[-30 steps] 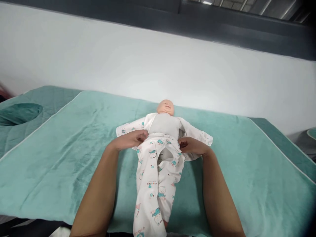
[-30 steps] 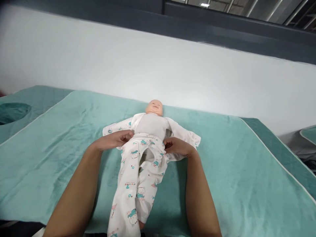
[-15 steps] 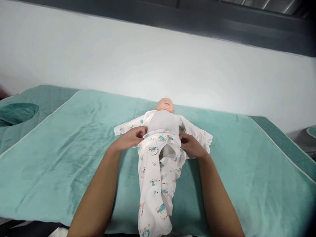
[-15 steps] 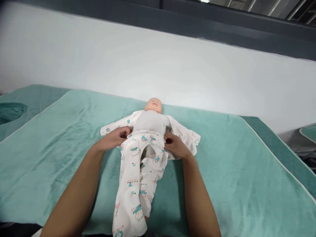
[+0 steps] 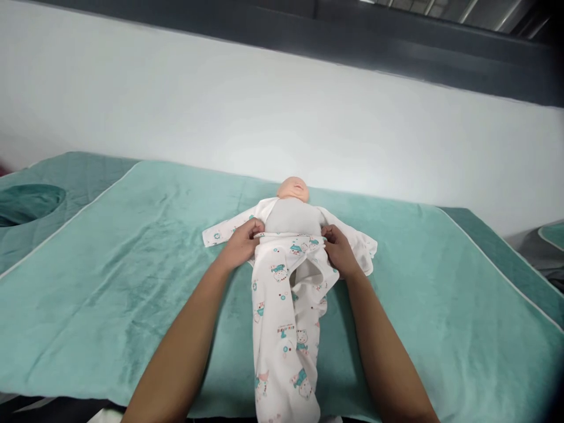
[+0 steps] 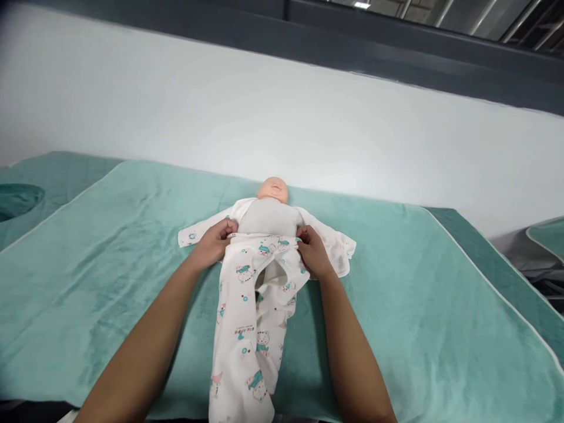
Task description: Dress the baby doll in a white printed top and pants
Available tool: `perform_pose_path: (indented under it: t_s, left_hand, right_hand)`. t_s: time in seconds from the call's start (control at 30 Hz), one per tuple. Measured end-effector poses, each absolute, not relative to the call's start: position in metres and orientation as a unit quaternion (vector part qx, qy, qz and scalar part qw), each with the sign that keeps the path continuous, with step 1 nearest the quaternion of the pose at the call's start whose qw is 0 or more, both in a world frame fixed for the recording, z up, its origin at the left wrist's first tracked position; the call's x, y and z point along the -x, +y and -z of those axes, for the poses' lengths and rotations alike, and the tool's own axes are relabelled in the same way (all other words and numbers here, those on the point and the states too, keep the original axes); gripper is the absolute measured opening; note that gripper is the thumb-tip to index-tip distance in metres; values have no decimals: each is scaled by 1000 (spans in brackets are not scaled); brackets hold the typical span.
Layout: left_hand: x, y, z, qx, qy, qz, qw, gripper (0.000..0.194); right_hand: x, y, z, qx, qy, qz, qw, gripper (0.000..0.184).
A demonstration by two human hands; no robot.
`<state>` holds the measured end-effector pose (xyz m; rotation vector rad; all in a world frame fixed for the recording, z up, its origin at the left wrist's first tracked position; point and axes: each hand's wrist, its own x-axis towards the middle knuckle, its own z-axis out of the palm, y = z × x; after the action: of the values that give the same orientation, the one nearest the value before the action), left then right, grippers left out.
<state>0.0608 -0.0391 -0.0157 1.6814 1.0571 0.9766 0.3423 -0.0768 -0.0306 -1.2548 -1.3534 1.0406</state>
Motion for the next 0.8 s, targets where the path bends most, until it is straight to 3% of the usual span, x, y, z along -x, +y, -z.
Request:
perform_pose_path:
  t_s: [0.23,0.5,0.63,0.8]
  left_hand:
    - [-51,-42,-2,-723,373,-398,423,10]
    - [-43,-46,-6,-768,358,-311,429,19]
    - [-52,-46,-5,-753,364,-367,406,20]
    - [-74,-24,5,-689,489,-434,313,18]
  right_hand:
    - [-354,-84,19,451,-673,-362,461,12]
    - [-345,-87,12,433,-697,-358,446,21]
    - [-341,-82,8,430,-672,-377,471,20]
    - [-336,-43,4,561,-596,-381,430,29]
